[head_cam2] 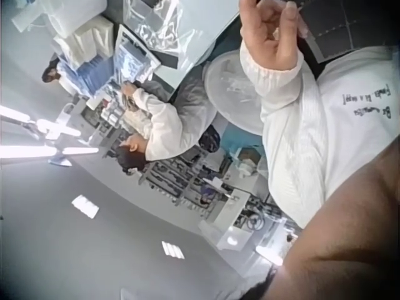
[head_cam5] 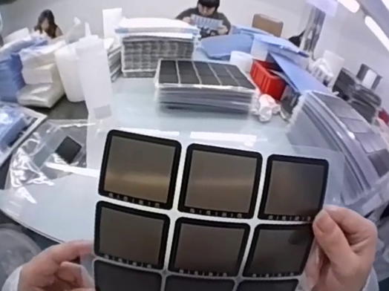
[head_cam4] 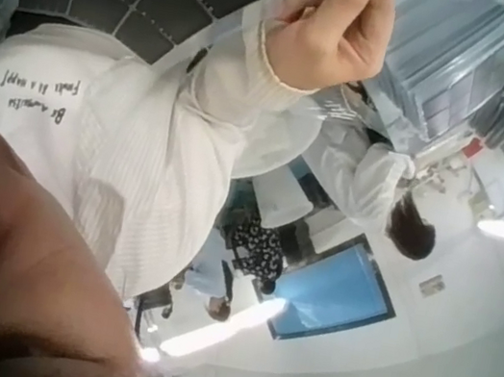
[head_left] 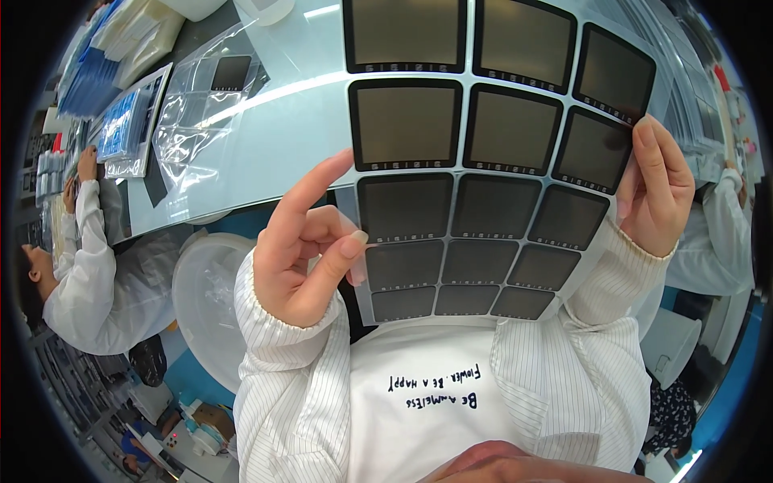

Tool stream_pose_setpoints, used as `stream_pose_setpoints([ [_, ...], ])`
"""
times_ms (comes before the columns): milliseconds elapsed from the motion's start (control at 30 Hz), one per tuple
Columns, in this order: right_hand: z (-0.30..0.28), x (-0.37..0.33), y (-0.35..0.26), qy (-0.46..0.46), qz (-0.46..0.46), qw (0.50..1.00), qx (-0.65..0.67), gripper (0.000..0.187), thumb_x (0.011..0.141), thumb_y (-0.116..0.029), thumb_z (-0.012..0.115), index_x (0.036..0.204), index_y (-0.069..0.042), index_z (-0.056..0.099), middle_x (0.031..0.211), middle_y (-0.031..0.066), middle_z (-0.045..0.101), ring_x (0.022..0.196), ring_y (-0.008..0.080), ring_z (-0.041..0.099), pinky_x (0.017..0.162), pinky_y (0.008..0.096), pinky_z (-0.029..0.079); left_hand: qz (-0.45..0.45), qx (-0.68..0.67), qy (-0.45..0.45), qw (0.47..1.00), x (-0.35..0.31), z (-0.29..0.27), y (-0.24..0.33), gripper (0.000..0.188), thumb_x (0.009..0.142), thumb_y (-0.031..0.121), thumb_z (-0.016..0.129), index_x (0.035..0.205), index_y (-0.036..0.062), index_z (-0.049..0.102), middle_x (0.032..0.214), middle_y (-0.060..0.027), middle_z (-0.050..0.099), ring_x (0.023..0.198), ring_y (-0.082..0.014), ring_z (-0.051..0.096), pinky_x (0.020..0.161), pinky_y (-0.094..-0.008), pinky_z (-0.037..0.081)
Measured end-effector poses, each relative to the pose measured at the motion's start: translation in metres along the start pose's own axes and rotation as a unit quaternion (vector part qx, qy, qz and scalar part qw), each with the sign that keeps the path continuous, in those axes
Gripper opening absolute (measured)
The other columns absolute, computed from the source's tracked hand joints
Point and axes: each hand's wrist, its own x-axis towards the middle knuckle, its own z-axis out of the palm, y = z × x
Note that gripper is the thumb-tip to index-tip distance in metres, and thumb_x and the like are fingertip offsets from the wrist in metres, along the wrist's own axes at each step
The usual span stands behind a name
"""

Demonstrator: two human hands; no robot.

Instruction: Cleaning and inspecting small rectangular electronic panels at a workbench using a cloth.

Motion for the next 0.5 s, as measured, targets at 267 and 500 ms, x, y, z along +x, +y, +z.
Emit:
stream_pose_setpoints([
  [267, -0.003, 0.0, 0.011, -0.004, 0.002, 0.999, 0.035, 0.023, 0.088, -0.008, 0.058, 0.109, 0.0, 0.063, 0.08, 0.0092, 0.068, 0.035, 0.0053, 0.043, 0.033, 0.0149, 0.026, 0.008, 0.018, -0.006, 1.0, -0.001, -0.001, -0.006, 0.053, 0.083, -0.009, 0.049, 0.133, -0.0097, 0.031, 0.068, -0.0094, 0.059, 0.051, -0.0101, 0.055, 0.048, -0.0174, 0.044],
  [500, 0.006, 0.011, -0.002, 0.055, -0.003, 0.998, 0.021, 0.025, 0.089, -0.011, 0.058, 0.111, 0.001, 0.061, 0.084, 0.0103, 0.068, 0.036, 0.0035, 0.038, 0.035, 0.0139, 0.027, -0.017, -0.025, -0.022, 0.999, -0.001, -0.002, -0.007, 0.045, 0.09, 0.0, 0.044, 0.133, -0.0082, 0.034, 0.066, -0.0036, 0.055, 0.05, -0.0068, 0.05, 0.051, -0.0162, 0.039],
])
